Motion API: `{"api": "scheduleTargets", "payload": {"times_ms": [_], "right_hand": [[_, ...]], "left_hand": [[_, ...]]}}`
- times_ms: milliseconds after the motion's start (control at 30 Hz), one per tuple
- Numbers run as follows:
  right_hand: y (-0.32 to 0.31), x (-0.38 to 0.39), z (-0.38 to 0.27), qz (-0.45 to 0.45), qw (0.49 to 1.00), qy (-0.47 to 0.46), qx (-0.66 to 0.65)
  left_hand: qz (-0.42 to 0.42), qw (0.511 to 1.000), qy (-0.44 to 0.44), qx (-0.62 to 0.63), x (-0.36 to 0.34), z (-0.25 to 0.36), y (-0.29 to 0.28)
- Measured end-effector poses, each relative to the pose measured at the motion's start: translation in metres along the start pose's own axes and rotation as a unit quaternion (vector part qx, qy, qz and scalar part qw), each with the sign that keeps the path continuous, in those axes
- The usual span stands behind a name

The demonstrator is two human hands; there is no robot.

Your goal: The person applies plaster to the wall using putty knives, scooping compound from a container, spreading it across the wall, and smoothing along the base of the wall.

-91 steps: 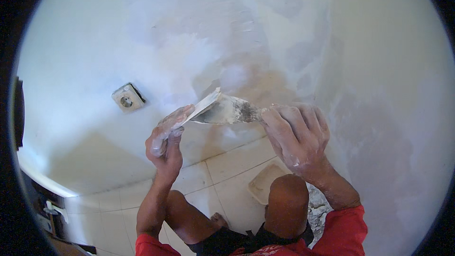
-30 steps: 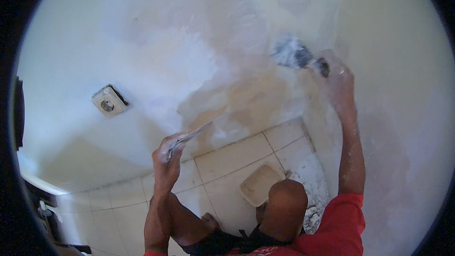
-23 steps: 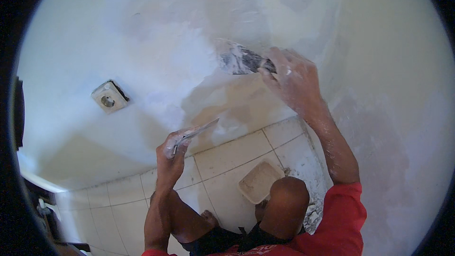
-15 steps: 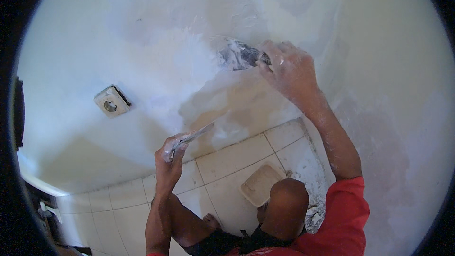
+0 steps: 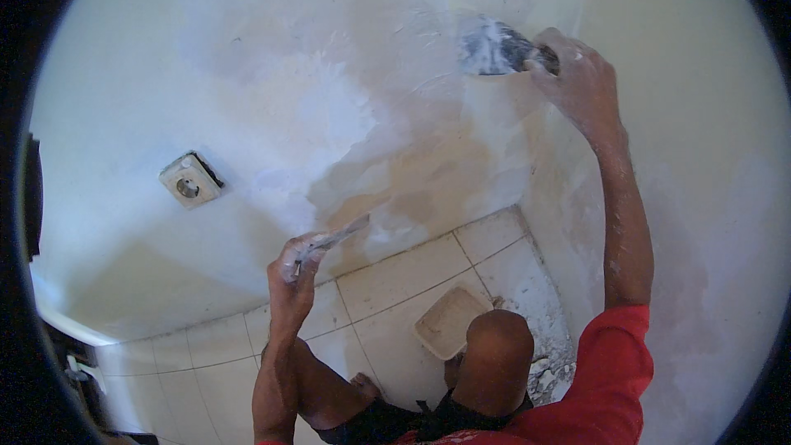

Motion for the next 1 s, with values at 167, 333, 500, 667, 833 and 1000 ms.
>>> {"api": "scheduleTargets", "payload": {"times_ms": [167, 333, 500, 667, 833, 1000], "right_hand": [[-0.009, 0.034, 0.024, -0.054, 0.991, 0.093, -0.074], [0.039, 0.108, -0.047, -0.301, 0.754, 0.223, -0.54], [0.078, 0.138, -0.11, -0.444, 0.664, 0.163, -0.58], [0.088, 0.138, -0.094, -0.404, 0.681, 0.234, -0.564], [0.08, 0.137, -0.047, -0.275, 0.814, 0.234, -0.455], [-0.002, 0.112, -0.079, -0.221, 0.922, 0.067, -0.311]], "left_hand": [[0.078, 0.983, -0.138, 0.096, -0.001, -0.022, -0.007], [0.126, 0.888, -0.249, 0.365, -0.007, -0.041, 0.01], [0.084, 0.805, -0.277, 0.518, -0.007, -0.036, 0.033], [0.089, 0.832, -0.219, 0.501, -0.001, -0.036, 0.024], [0.124, 0.863, -0.182, 0.455, -0.001, -0.031, 0.014], [0.171, 0.942, -0.114, 0.264, -0.007, -0.015, 0.008]]}}
Point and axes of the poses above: each hand's wrist, its own x-axis away from the middle knuckle, its own y-axis out of the palm, z = x × y, the point moved 6 cm from there along -x, towards the middle knuckle, and after that the axes turned 4 degrees about z, right-handed, at the moved point
